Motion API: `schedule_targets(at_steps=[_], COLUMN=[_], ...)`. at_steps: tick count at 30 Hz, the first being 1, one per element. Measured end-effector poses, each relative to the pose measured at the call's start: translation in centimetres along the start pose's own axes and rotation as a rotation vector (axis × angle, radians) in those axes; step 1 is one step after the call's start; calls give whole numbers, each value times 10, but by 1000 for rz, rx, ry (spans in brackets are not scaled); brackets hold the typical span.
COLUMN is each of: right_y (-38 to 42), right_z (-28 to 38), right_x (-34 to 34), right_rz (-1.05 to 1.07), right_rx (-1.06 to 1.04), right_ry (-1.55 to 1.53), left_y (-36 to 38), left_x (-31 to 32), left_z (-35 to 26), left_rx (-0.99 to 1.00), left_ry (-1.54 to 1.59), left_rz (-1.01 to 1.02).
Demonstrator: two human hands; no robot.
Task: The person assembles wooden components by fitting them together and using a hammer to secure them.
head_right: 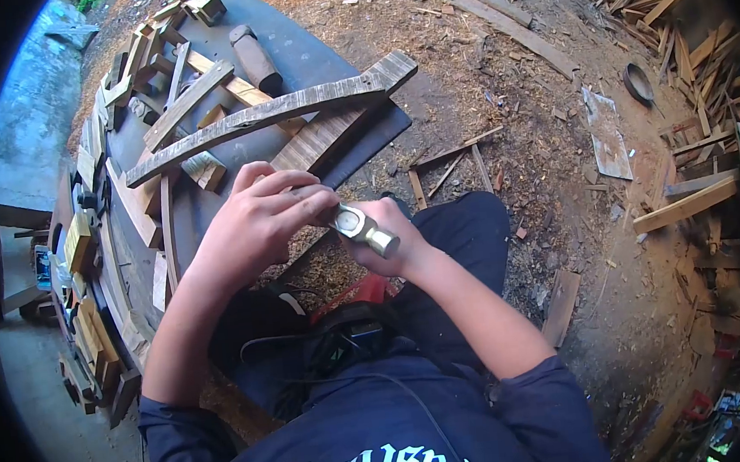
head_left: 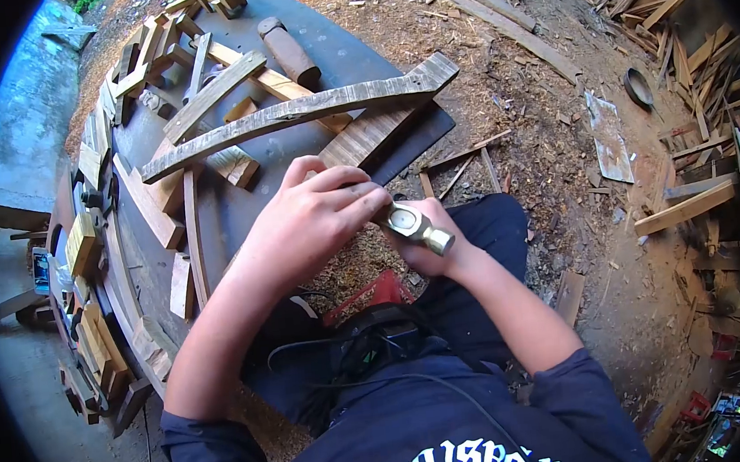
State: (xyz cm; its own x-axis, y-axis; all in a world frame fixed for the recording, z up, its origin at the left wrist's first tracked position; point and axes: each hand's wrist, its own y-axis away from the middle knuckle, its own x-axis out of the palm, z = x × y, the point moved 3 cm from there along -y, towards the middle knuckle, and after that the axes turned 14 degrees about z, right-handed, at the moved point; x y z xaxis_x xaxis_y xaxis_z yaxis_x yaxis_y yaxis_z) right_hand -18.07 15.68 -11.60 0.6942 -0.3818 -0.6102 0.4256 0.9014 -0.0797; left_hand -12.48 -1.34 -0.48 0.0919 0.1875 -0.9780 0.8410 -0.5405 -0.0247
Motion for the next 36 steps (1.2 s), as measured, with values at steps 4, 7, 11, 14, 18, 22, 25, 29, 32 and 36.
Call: schedule_targets(at_steps=[4,7,11,14,18,22,25,29,32,36], right_y=[2,2,-3,-12,-21,-43,-71,-99,-107,-107], right_z=[10,18,34,53,100,140,154,187,211,214], right_x=[-8,-10,-24,-44,-83,-115,-120,-124,-123,-128], right_rz=[30,21,68,154,435,508,580,639,673,634], right_rx=[28,24,83,221,493,274,176,42,9,-21], right_ry=[2,-34,35,-140,-216,238,541,919,1037,1081], left_y=[7,8,0,3,23,69,98,114,117,122], left_x=[5,7,-5,-14,-4,-17,-24,-2,14,7], left_z=[6,9,18,25,32,29,34,30,30,27], left_rx=[11,-7,-32,-16,-91,-215,-417,-541,-610,-640], left_ry=[65,170,125,67,229,487,396,460,574,600], left_rz=[-34,-77,18,-73,-134,-288,-254,-413,-533,-496])
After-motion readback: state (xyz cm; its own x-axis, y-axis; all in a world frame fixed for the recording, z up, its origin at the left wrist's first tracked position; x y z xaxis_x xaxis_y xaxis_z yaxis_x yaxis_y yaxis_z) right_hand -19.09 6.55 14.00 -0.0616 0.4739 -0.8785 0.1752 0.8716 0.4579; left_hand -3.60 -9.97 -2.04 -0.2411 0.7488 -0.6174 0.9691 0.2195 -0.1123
